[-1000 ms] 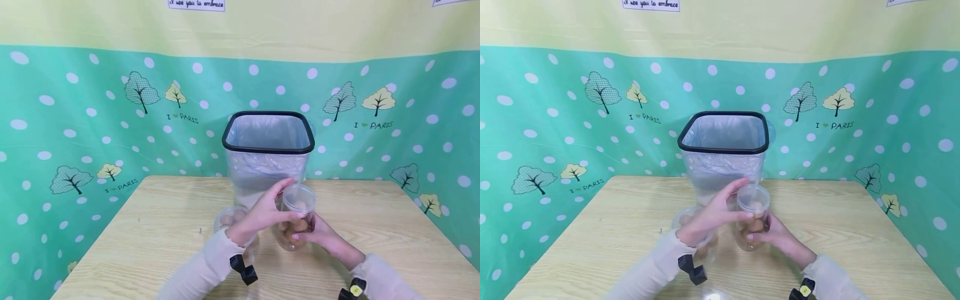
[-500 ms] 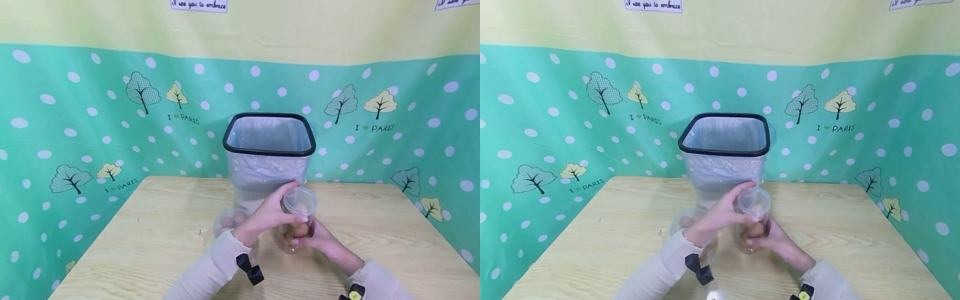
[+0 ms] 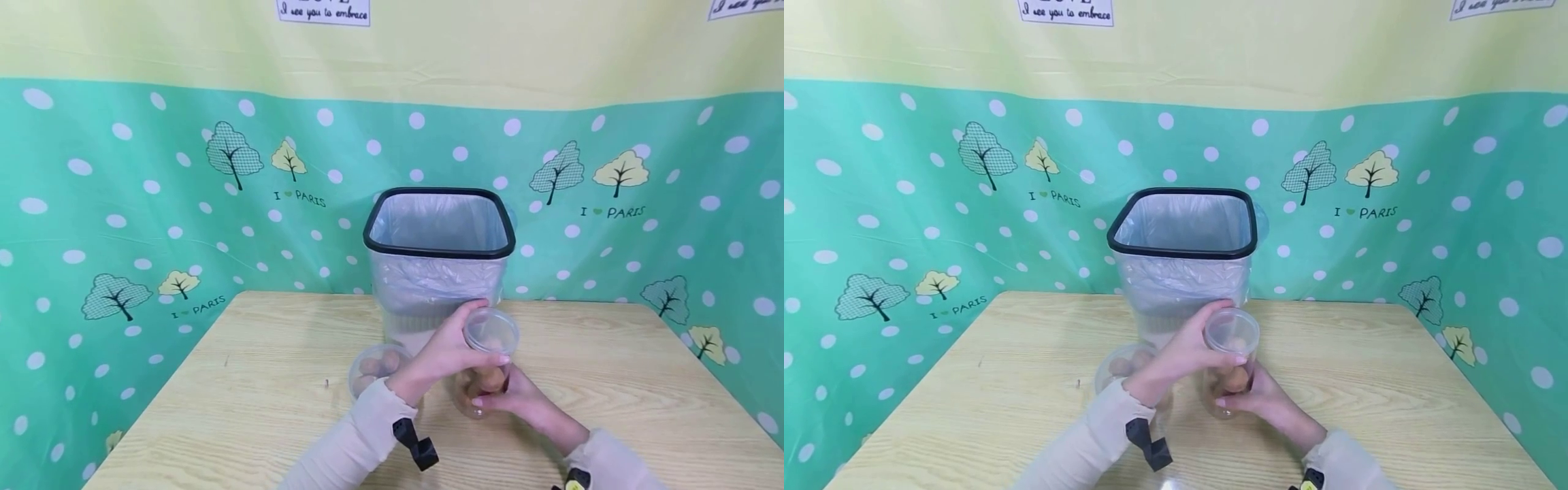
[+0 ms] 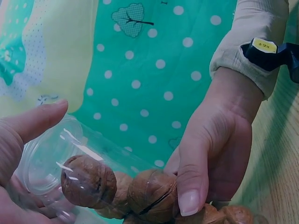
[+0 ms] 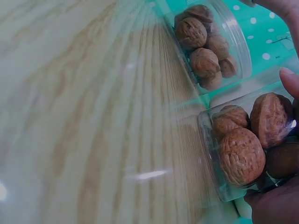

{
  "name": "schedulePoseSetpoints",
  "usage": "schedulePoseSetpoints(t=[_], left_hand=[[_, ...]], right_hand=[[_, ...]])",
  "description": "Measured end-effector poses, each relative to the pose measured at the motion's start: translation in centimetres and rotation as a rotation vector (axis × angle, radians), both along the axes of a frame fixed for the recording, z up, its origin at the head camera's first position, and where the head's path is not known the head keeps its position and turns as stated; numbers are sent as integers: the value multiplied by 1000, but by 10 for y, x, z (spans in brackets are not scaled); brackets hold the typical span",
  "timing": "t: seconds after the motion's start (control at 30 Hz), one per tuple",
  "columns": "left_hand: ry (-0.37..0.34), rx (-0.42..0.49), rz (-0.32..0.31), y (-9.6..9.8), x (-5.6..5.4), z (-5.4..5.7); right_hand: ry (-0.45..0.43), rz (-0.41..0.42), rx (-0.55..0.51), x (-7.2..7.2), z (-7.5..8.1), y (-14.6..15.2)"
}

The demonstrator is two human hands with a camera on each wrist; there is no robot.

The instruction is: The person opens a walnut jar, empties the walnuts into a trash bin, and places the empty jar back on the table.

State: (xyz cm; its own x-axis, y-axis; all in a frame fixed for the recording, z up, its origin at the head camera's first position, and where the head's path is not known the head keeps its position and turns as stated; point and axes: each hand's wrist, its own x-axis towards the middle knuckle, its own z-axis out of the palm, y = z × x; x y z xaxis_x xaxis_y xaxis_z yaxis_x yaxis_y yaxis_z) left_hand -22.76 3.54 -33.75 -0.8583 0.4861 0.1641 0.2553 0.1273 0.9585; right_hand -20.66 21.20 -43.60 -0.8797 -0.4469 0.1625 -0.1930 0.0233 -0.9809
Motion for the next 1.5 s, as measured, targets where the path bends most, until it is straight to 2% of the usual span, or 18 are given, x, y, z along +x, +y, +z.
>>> schedulePoseSetpoints(t=[0.07, 0.23, 0.47, 0.57, 0.63, 0.83, 1.0, 1.27, 1.5], left_hand=[[5, -15, 20, -1, 1, 0], [36, -53, 57, -2, 3, 0], [69, -42, 86, -7, 6, -2], [80, -31, 95, -9, 10, -1], [89, -18, 102, -11, 12, 0], [105, 50, 111, -17, 16, 8], [65, 87, 99, -22, 20, 12], [2, 156, 87, -30, 26, 17], [-19, 189, 75, -34, 32, 22]], right_hand=[[-6, 8, -5, 0, 0, -1], [18, 95, -64, 0, -2, -1], [70, 261, -216, 0, -5, -7], [81, 291, -244, 1, -4, -11], [89, 286, -243, 2, -2, -13], [105, 184, -198, 4, 4, -18], [155, 162, -203, 7, 7, -24], [307, -34, -79, 17, 13, -30], [366, -93, -41, 21, 19, -35]])
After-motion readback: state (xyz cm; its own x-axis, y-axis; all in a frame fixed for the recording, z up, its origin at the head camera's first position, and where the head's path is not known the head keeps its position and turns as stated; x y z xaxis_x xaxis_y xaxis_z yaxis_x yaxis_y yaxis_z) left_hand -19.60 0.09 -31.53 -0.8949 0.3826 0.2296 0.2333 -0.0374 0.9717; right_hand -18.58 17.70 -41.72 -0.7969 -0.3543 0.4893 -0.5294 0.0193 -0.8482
